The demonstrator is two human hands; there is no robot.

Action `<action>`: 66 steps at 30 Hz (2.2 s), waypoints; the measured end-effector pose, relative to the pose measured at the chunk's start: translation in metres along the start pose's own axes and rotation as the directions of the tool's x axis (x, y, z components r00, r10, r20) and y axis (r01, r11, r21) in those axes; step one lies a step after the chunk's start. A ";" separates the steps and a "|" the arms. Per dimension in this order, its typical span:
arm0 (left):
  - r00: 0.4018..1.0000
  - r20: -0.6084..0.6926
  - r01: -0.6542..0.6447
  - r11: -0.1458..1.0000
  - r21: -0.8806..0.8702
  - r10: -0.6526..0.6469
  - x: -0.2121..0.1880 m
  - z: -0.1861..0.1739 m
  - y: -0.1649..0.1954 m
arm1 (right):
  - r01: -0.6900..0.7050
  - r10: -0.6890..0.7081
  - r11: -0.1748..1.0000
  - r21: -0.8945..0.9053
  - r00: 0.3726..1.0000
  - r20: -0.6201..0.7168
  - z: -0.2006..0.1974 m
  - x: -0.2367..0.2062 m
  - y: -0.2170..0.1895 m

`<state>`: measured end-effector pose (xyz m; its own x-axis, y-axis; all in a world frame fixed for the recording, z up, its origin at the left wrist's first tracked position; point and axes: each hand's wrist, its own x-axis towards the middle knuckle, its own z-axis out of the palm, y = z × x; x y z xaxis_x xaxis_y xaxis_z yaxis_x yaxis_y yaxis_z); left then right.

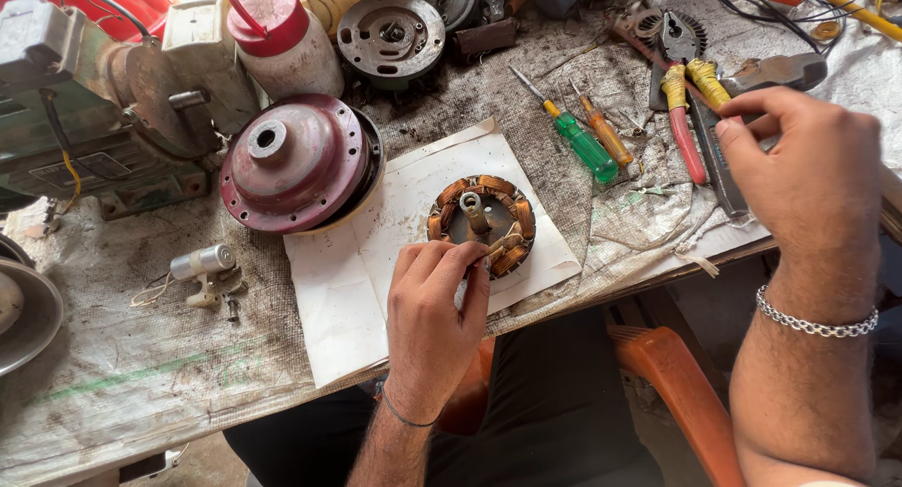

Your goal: The person uses a screwdriver to unscrew fasteners from a red motor end cap on a cluttered workbench, then pulls the housing apart to separate the rotor and stator windings. They handle the copper winding assembly, work on its components by hand, and use a flat metal strip while repositioning the parts on a paper sheet.

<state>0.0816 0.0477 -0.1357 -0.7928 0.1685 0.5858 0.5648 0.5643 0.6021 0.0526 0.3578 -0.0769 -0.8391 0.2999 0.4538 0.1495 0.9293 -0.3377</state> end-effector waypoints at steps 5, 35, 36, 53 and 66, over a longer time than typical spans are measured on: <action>1.000 -0.001 -0.006 1.000 0.000 0.006 -0.001 -0.001 0.000 | 0.075 -0.075 0.997 0.007 0.997 -0.036 0.007 0.002 -0.002; 1.000 0.018 0.001 0.999 0.052 -0.002 0.000 0.002 0.002 | 0.018 -0.107 0.790 0.613 0.988 0.108 0.025 0.001 -0.016; 1.000 0.015 -0.003 0.999 0.054 0.002 0.000 0.002 0.002 | 0.059 -0.112 0.754 0.654 0.993 0.039 0.025 -0.001 -0.016; 1.000 0.024 -0.018 0.996 0.090 0.016 0.005 0.005 0.003 | 0.145 -0.197 0.765 0.628 0.980 0.014 -0.001 -0.006 -0.006; 0.993 0.022 -0.119 0.977 0.177 0.117 0.000 0.010 -0.009 | 0.100 -0.117 0.959 0.266 0.992 0.051 -0.068 -0.050 0.059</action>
<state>0.0741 0.0509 -0.1459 -0.7262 0.2509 0.6401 0.6055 0.6744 0.4225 0.1394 0.4122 -0.0637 -0.8766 0.1775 0.4473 -0.0790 0.8638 -0.4976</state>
